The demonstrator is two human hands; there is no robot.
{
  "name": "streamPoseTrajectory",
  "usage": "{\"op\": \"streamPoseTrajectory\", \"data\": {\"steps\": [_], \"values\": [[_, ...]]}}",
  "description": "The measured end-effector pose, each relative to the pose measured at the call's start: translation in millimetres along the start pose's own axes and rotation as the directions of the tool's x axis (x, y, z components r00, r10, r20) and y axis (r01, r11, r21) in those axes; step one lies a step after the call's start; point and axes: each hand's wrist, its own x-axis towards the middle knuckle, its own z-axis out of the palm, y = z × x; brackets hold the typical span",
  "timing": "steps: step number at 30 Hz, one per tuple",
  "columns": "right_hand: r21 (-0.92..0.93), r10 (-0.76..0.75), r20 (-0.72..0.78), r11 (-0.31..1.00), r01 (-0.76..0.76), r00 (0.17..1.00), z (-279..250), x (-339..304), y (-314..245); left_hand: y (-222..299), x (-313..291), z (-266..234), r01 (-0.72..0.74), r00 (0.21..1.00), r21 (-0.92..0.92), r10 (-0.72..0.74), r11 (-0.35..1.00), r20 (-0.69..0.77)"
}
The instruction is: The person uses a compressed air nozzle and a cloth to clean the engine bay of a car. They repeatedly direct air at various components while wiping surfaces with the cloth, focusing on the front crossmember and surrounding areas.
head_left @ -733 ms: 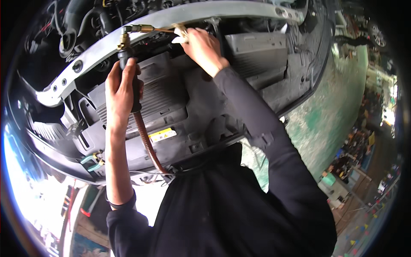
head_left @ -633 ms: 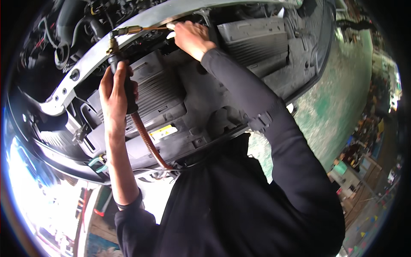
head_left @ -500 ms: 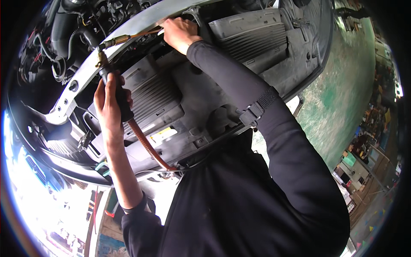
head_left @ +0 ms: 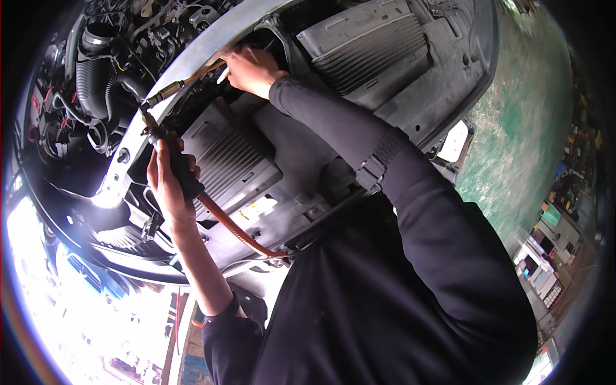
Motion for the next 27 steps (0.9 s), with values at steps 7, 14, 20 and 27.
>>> {"op": "streamPoseTrajectory", "data": {"steps": [7, 14, 20, 27], "values": [[0.914, 0.483, 0.162, 0.255, -0.315, 0.861, 5.9, 16.8, -10.6, -5.9, 2.0, -7.4, -0.006, 1.0, -0.02, 0.006, 1.0, 0.025], [0.794, 0.42, 0.602, -0.404, -0.454, 0.679, 12.4, 33.4, -16.5, -4.7, 0.7, -6.9, -0.014, 1.0, 0.024, 0.014, 1.0, 0.025], [0.762, 0.445, 0.635, -0.491, -0.421, 0.631, 40.7, 43.9, -16.6, -4.1, 1.9, -9.4, -0.005, 1.0, 0.015, 0.005, 1.0, 0.011], [0.74, 0.441, 0.667, -0.488, -0.463, 0.6, 40.2, 45.3, -15.5, -6.3, 1.1, -14.4, 0.004, 1.0, 0.019, -0.004, 1.0, 0.012]]}}
